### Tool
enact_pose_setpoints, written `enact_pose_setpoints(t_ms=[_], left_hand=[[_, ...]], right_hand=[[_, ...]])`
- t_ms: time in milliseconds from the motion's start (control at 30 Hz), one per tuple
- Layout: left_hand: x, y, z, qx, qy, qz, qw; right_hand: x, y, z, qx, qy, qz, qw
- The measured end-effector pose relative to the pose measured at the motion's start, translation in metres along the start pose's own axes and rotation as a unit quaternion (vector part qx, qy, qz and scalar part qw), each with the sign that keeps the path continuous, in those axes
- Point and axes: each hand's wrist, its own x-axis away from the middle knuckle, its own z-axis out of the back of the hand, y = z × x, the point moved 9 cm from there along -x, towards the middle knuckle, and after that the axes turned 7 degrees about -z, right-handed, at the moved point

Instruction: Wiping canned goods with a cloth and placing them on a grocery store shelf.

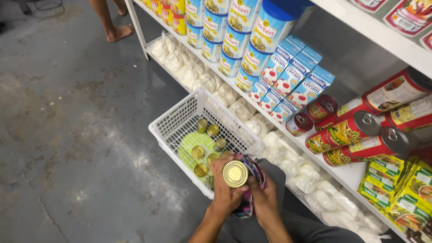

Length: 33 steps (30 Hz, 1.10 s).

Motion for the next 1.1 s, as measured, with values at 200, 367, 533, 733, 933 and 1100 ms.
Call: enact_pose_setpoints(t_ms=[200,367,533,733,933,1100], left_hand=[[0.022,-0.018,-0.014,0.032,0.000,0.030,0.999],[0.001,0.010,-0.007,0.031,0.020,0.014,0.999],[0.003,0.002,-0.005,-0.029,-0.002,-0.021,0.999],[0.008,0.006,-0.009,0.016,0.006,-0.010,1.000],[0.002,0.003,-0.023,-0.010,-0.109,-0.026,0.994],[0.010,0.000,-0.028,0.013,-0.143,0.002,0.990]], right_hand=[[-0.009,-0.003,0.015,0.028,-0.031,0.005,0.999],[-0.002,-0.023,-0.009,-0.080,-0.070,-0.051,0.993],[-0.007,-0.030,-0.009,0.033,-0.077,-0.051,0.995],[-0.002,-0.038,-0.021,-0.077,-0.101,-0.031,0.991],[0.002,-0.045,-0.020,-0.006,-0.151,-0.046,0.987],[-0.005,-0.018,0.002,0.113,-0.150,-0.022,0.982]])
